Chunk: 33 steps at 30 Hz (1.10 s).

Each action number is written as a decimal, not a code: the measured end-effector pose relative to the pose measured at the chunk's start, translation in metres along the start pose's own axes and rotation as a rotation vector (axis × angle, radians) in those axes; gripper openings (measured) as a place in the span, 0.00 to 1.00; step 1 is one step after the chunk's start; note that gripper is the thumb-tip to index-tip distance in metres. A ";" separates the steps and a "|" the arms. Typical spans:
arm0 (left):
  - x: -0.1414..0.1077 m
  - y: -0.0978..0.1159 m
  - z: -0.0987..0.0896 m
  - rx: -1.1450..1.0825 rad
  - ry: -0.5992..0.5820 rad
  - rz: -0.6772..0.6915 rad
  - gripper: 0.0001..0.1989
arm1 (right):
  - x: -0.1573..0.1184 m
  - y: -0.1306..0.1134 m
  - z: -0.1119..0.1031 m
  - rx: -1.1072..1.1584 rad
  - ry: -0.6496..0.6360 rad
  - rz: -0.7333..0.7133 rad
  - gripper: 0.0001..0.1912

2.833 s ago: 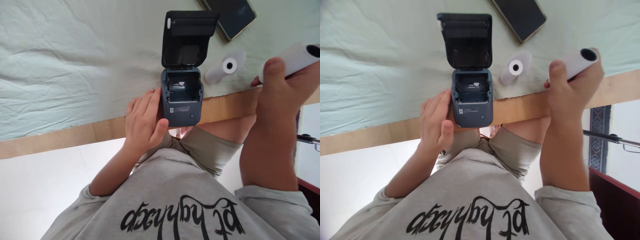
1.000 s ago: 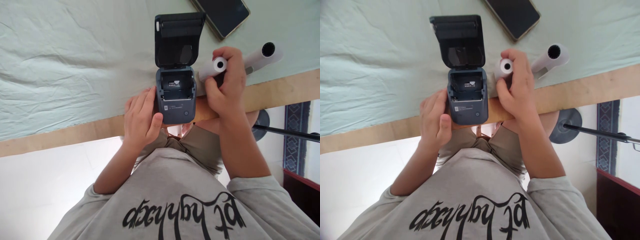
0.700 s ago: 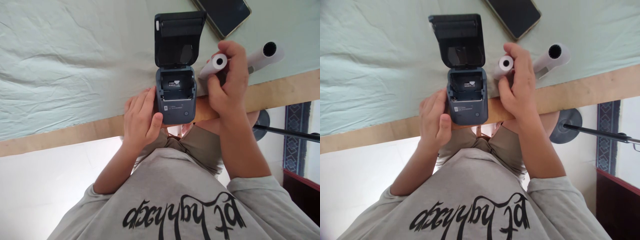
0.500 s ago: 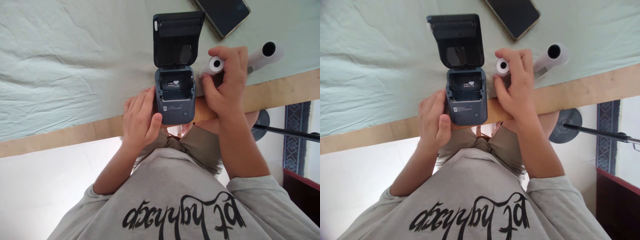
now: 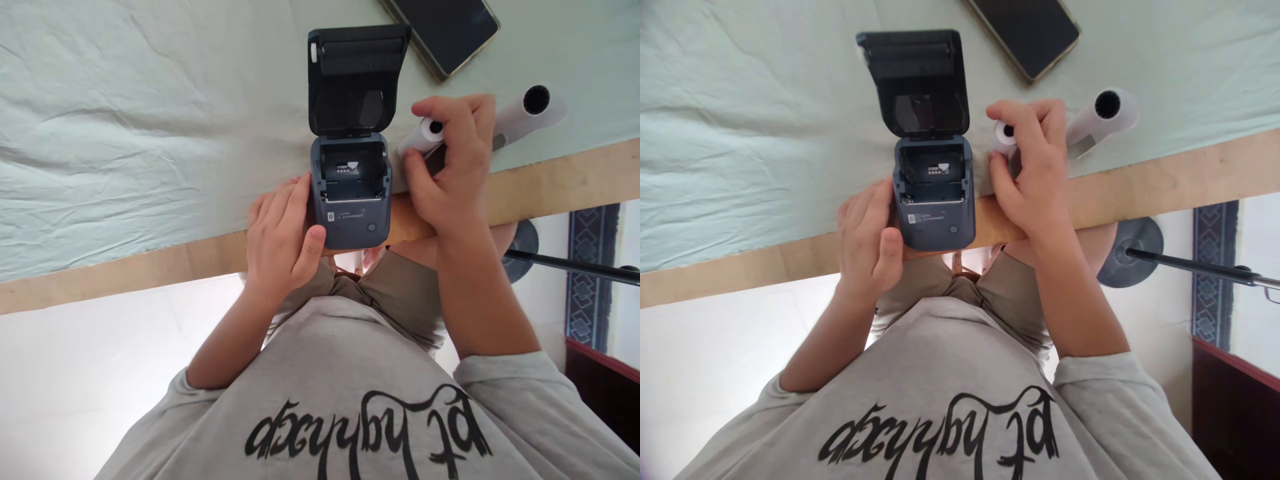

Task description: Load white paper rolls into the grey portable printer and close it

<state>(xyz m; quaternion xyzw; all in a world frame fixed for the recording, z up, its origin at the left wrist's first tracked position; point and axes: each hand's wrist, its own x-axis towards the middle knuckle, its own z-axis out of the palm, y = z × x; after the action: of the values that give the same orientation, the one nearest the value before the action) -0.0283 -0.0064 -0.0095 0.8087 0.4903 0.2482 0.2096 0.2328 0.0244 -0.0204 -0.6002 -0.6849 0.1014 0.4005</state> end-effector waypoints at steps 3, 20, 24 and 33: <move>-0.001 0.000 0.000 0.003 -0.006 -0.008 0.39 | -0.002 0.002 0.000 -0.004 0.015 0.003 0.24; -0.002 -0.002 0.000 0.018 -0.020 0.037 0.42 | 0.001 -0.014 -0.008 0.156 0.172 -0.064 0.15; -0.002 -0.002 0.000 0.016 -0.019 0.040 0.43 | 0.009 -0.052 -0.005 0.120 0.099 -0.265 0.13; -0.003 -0.001 -0.001 0.032 -0.009 0.059 0.42 | 0.021 -0.059 0.006 -0.125 -0.117 -0.082 0.13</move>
<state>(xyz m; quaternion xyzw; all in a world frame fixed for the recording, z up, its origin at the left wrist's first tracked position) -0.0311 -0.0081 -0.0099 0.8271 0.4694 0.2427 0.1914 0.1856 0.0303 0.0216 -0.5886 -0.7362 0.0769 0.3251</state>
